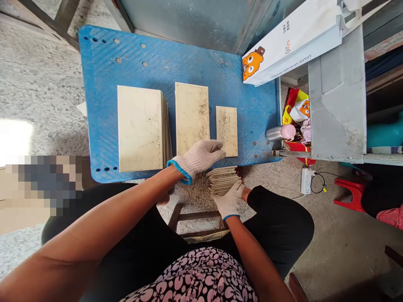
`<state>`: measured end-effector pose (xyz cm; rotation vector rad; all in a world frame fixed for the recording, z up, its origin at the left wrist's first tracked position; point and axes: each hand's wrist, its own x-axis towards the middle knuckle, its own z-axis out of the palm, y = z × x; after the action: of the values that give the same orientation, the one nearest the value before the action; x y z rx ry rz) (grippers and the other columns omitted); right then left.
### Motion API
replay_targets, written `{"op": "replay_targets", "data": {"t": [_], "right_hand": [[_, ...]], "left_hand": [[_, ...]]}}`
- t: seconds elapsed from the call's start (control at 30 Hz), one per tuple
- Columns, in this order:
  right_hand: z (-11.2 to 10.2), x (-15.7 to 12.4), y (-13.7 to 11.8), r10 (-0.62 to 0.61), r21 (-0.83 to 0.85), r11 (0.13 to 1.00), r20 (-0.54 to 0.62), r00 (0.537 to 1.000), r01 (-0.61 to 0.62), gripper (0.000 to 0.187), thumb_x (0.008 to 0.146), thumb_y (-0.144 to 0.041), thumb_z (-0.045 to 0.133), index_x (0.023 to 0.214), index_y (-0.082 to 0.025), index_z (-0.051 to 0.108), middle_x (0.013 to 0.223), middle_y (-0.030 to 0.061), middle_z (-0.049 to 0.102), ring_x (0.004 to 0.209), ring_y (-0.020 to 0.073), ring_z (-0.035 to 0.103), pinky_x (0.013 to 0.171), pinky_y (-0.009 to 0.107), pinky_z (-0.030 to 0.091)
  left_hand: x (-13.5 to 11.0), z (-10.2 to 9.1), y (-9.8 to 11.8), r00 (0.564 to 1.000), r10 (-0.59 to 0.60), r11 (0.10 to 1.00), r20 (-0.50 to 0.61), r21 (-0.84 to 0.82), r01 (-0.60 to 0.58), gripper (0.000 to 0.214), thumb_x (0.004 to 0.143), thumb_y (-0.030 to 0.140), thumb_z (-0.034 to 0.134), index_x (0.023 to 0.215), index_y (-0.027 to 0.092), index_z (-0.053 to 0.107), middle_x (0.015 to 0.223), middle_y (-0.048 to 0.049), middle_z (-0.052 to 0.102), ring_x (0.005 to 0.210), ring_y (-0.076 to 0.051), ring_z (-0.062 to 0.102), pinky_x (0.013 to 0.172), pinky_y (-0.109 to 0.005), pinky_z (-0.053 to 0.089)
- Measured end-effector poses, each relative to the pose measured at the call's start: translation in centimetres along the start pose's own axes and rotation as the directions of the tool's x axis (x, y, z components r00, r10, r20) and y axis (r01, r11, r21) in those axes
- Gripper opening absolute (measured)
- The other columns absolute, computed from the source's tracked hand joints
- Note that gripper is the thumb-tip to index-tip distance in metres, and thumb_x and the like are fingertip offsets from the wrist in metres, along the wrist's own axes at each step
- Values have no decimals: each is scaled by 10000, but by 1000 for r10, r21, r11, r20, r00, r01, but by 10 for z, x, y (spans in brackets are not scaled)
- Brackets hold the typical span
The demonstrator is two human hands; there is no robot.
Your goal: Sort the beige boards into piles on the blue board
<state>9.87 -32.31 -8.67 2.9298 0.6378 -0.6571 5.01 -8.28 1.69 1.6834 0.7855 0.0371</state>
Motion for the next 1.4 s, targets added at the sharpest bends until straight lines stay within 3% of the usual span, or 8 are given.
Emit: {"op": "replay_targets", "data": {"t": [0.2, 0.4, 0.67, 0.87, 1.03, 1.17, 1.27, 1.4], "right_hand": [[-2, -2, 0, -54, 7, 998, -32, 998, 55, 1366, 502, -661, 787, 1507, -33, 108, 1521, 303, 197, 1409, 438, 240, 1094, 468, 330], [0, -1, -3, -38, 13, 999, -43, 998, 38, 1374, 528, -624, 793, 1523, -47, 42, 1549, 289, 153, 1396, 418, 283, 1066, 455, 370], [-17, -7, -3, -23, 68, 997, -19, 1000, 24, 1261, 556, -552, 786, 1521, -58, 141, 1499, 269, 288, 1369, 408, 335, 1051, 459, 383], [-66, -25, -3, 8, 118, 993, 0, 1000, -8, 1254, 546, -613, 765, 1546, -169, 152, 1538, 195, 297, 1322, 387, 418, 1017, 476, 413], [-129, -37, -2, 112, 108, 987, 50, 992, -117, 1242, 527, -665, 754, 1556, -268, 184, 1463, 180, 436, 1109, 399, 603, 866, 496, 479], [-168, -35, -3, 90, 88, 992, 8, 996, -91, 1227, 526, -690, 740, 1553, -304, 190, 1383, 172, 530, 1079, 413, 620, 889, 553, 460], [-185, -26, -7, 67, 70, 995, -12, 998, -66, 1231, 534, -666, 750, 1557, -305, 168, 1386, 185, 529, 1067, 424, 627, 900, 579, 454], [-194, -5, -11, -17, 112, 993, -60, 998, 24, 1201, 584, -650, 737, 1561, -302, 132, 1437, 156, 490, 1177, 410, 570, 938, 560, 458]], "left_hand": [[-1, 5, 3, 1000, -1, 998, 12, 59, 0, 238, 804, 363, 537, 841, 154, 645, 774, -32, 608, 751, -163, 544, 687, -293, 374], [-2, 7, 1, 999, 13, 994, 37, 110, -17, 235, 820, 361, 509, 782, 158, 621, 705, -14, 558, 703, -152, 506, 647, -284, 345], [-1, 11, -2, 999, -29, 992, 43, 121, 23, 259, 814, 371, 534, 895, 166, 670, 816, -54, 658, 782, -185, 594, 681, -286, 396], [-11, 23, -4, 969, -51, 952, 241, 304, -26, 334, 809, 264, 494, 1070, 180, 684, 1041, -107, 709, 942, -254, 656, 765, -319, 468], [-32, 46, -5, 824, -120, 858, 553, 475, -193, 376, 719, 307, 627, 1069, 191, 704, 1048, -147, 716, 939, -315, 678, 752, -352, 503], [-45, 66, -4, 779, -49, 842, 626, 445, -305, 425, 777, 406, 596, 1144, 206, 675, 1076, -150, 709, 967, -331, 677, 751, -370, 517], [-49, 78, -2, 778, 35, 837, 627, 407, -366, 353, 835, 369, 510, 1105, 226, 685, 1020, -131, 719, 924, -323, 686, 701, -367, 519], [-45, 85, 2, 856, 72, 841, 512, 430, -328, 324, 852, 347, 466, 1047, 222, 692, 990, -119, 722, 887, -303, 688, 664, -344, 501]]}}
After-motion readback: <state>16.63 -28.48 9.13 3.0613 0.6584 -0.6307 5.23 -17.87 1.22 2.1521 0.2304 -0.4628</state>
